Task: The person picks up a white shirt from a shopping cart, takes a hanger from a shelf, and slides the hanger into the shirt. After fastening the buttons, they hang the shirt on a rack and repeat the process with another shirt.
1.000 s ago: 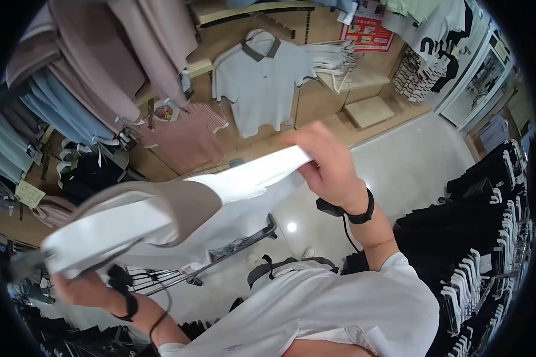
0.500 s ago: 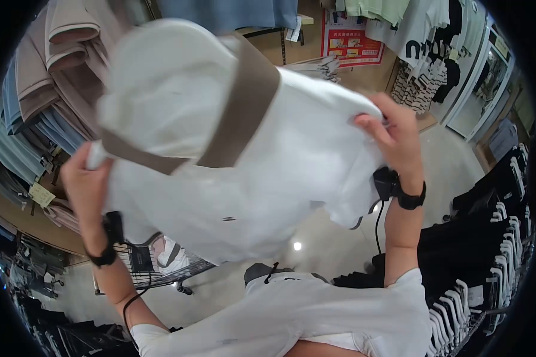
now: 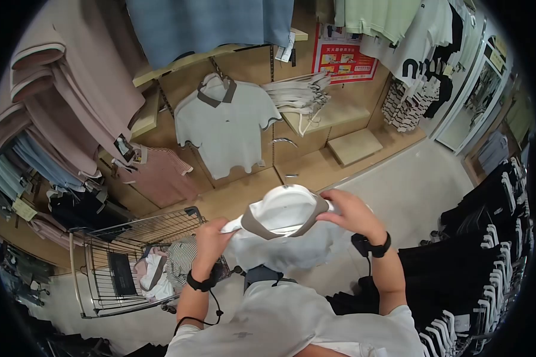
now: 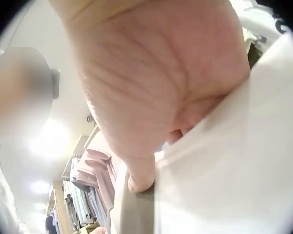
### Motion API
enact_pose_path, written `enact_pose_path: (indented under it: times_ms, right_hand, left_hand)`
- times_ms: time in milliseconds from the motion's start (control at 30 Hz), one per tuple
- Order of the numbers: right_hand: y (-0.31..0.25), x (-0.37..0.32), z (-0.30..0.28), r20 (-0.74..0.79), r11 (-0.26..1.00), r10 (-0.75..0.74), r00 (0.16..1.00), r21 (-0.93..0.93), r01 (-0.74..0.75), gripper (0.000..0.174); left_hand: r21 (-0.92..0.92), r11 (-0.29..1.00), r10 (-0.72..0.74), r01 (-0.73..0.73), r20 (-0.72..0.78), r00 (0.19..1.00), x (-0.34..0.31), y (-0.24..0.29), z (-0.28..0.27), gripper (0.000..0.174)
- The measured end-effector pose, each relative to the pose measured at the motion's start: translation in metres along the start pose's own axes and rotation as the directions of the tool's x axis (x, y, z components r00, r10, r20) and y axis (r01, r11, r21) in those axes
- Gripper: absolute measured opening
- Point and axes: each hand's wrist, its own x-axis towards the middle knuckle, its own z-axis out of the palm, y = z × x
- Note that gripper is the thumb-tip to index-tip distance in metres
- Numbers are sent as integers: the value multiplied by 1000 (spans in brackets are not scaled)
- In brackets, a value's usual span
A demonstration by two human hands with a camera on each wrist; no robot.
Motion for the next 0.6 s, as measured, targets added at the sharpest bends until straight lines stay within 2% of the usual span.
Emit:
enact_pose_path:
  times_ms: [33,100,167,233,300,333,400,467,500,567,600]
  right_hand:
    - [4,12,9,7,1000,2,1000,-5,-2,51]
    - [14,36,23,58,985,158,986,-79,-153,52]
    - [32,62,35,31,991,111,993,-83,-108,50]
    - [45,96,46,-3,996,74,997,55,-74,47]
    - [59,130,58,-45,1000,11,999,15,-11,45]
    - [64,144,64,-81,999,-38,996,-22,37,44]
    - [76,174,67,-48,998,-24,999,-54,22,43]
    - [97,210,72,-41,998,-41,998,-53,38,44]
    - [109,226,74,-25,998,-44,999,-47,43,44]
    - [132,256,78,-56,995,-38,998,-91,33,47]
    - [144,270,81,-43,996,-43,998,-81,39,47]
  left_hand:
    - [1,1000,10,-10,-8,1000,7,-3,9,27]
    - [-5,1000,12,-12,-16,1000,26,-15,22,29]
    - [34,999,8,-5,-84,996,42,-33,30,26]
    - [25,999,-19,22,-121,992,61,-46,29,29]
    - [14,999,-34,36,-167,985,85,-65,30,32]
    - [65,998,13,-2,-171,985,94,-82,31,32]
    - [110,994,35,-17,-164,986,99,-115,39,33]
    - [-175,963,-245,207,-233,941,101,-147,48,33]
    - [-175,959,-262,224,-235,936,96,-162,53,33]
    - [-425,768,-569,480,-108,815,79,-183,58,25]
    - [-396,757,-600,520,-106,793,73,-180,56,19]
